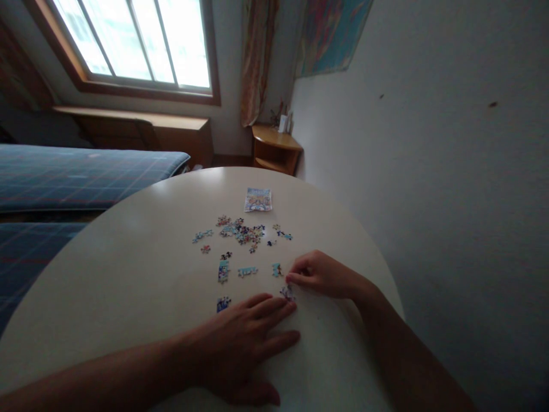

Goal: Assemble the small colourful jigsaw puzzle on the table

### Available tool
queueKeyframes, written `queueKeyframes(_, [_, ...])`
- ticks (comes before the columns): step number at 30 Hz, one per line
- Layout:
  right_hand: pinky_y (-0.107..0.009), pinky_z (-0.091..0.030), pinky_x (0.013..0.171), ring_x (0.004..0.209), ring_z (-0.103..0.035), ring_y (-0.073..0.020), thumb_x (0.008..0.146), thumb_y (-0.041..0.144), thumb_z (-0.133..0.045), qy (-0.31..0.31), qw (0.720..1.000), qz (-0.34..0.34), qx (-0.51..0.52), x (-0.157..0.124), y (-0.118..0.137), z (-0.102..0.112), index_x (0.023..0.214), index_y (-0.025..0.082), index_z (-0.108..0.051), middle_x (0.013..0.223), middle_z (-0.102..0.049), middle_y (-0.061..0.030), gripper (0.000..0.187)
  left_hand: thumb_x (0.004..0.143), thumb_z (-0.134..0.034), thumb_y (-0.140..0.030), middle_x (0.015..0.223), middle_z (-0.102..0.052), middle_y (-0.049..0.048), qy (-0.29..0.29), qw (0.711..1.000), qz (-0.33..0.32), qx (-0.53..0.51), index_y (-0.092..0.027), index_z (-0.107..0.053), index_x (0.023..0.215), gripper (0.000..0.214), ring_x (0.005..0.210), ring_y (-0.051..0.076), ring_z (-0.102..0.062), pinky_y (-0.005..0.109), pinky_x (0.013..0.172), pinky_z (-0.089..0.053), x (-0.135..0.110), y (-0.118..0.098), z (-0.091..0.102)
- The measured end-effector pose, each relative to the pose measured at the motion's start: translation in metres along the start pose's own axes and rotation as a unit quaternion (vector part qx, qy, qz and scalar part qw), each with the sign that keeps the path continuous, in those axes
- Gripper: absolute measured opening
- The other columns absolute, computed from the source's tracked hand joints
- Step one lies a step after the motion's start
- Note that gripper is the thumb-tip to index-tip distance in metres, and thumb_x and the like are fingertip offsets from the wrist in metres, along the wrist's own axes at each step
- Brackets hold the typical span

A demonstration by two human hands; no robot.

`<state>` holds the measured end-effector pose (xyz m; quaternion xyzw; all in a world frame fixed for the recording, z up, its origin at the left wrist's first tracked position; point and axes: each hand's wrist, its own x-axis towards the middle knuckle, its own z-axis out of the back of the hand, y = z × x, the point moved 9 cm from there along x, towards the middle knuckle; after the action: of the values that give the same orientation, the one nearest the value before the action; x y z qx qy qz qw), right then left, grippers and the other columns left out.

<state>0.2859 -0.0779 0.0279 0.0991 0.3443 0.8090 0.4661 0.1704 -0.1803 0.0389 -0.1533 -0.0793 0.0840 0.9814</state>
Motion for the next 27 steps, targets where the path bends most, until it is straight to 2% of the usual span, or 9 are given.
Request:
queueKeyframes(7, [-0.022, -0.037, 0.057, 0.063, -0.053, -0.0109, 0.083, 0.035, -0.068, 0.024, 1.000, 0.006, 0.018, -0.001, -0.001, -0.004, 0.088, 0.017, -0.076, 0.072, -0.067, -0.0012, 0.020, 0.092, -0.049, -0.060, 0.157, -0.028, 0.0193, 0.012, 1.000, -0.004, 0.010, -0.017, -0.036, 0.148, 0.072, 0.143, 0.035, -0.033, 0.050, 0.117, -0.029, 0.000, -0.001, -0.002])
queueKeyframes(21, [-0.023, -0.040, 0.061, 0.067, -0.053, -0.0123, 0.084, 0.032, -0.067, -0.016, 1.000, 0.021, 0.017, 0.000, 0.000, 0.008, 0.089, 0.016, -0.074, 0.075, -0.064, -0.0021, 0.018, 0.094, -0.043, -0.060, 0.155, -0.033, 0.0173, 0.013, 0.999, -0.023, 0.036, -0.016, -0.040, 0.145, 0.068, 0.139, 0.033, -0.038, 0.048, 0.114, -0.032, 0.001, -0.004, 0.000])
queueKeyframes(27, [-0.024, -0.040, 0.061, 0.067, -0.053, -0.0125, 0.084, 0.033, -0.066, -0.024, 1.000, 0.009, 0.018, -0.001, -0.005, 0.011, 0.090, 0.016, -0.074, 0.075, -0.064, -0.0024, 0.019, 0.095, -0.042, -0.058, 0.144, -0.049, 0.0132, -0.017, 0.998, -0.049, 0.045, -0.014, -0.049, 0.135, 0.061, 0.128, 0.030, -0.047, 0.045, 0.109, -0.036, 0.003, -0.010, 0.002])
